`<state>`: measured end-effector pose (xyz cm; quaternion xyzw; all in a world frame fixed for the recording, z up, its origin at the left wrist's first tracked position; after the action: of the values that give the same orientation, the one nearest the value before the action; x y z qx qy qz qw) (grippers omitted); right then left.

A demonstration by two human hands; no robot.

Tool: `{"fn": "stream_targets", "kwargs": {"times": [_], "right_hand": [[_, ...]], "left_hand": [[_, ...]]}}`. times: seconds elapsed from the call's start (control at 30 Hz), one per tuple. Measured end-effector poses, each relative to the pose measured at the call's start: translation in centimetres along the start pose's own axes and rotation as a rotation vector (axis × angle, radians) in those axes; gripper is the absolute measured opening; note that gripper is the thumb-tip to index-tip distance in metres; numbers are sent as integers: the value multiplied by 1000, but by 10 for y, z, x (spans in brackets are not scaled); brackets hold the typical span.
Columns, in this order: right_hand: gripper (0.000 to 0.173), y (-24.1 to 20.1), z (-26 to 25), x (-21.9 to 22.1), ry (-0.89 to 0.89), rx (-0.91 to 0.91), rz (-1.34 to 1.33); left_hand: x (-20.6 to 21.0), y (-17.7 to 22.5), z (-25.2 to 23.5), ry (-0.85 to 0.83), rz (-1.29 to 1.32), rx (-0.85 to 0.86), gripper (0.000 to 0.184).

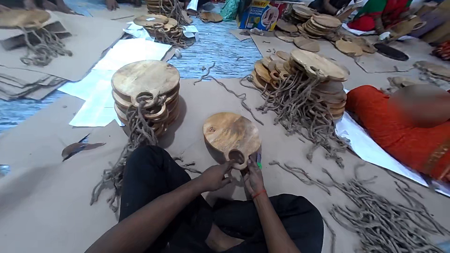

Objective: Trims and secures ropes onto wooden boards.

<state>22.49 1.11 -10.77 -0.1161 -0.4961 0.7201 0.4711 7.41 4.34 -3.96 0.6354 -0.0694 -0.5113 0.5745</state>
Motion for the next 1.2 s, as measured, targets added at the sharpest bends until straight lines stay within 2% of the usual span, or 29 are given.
{"fn": "stream_targets", "kwargs": {"times": [0.1,0.2,0.27,0.37,0.5,0.6,0.73,0.83,0.9,1.03,1.1,1.2], "right_hand": [[31,0,-12,-1,137,41,-165],[29,4,-16,28,199,105,-335],[30,9,-20,53,236,132,-353],[41,22,-23,93,205,206,-175],[69,39,0,120,-6,242,221],[70,39,12,94,-126,160,397],[61,46,30,33,-74,193,306],[59,48,60,24,-74,254,196],[53,39,65,26,-64,178,179],[40,21,56,28,-141,-79,367],[42,17,58,25,-194,-101,385],[29,-2,69,17,-157,-236,438]], "left_hand": [[1,2,-5,9,2,41,74],[-6,-6,-9,64,-2,-45,76],[-15,-12,-11,141,47,-92,75],[-31,-28,-15,295,247,-182,78],[-28,-40,-11,257,390,-311,82],[-10,-28,-9,105,353,-251,75],[9,-2,-8,-82,429,-101,76],[19,17,2,-200,530,-21,73],[14,19,4,-167,468,23,69],[-16,10,-6,76,212,68,58],[-27,4,-9,131,175,57,56],[-36,-5,-15,204,72,-20,57]]}}
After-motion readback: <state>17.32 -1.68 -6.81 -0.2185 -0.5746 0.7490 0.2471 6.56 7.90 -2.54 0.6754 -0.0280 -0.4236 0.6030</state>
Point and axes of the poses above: each hand's wrist, its own z-axis away from the middle knuckle, its own x-axis out of the palm, y = z × x, the point moved 10 cm from there along -z, towards the middle knuckle, and after that the axes turned 15 degrees about y, right-handed, at the moved point
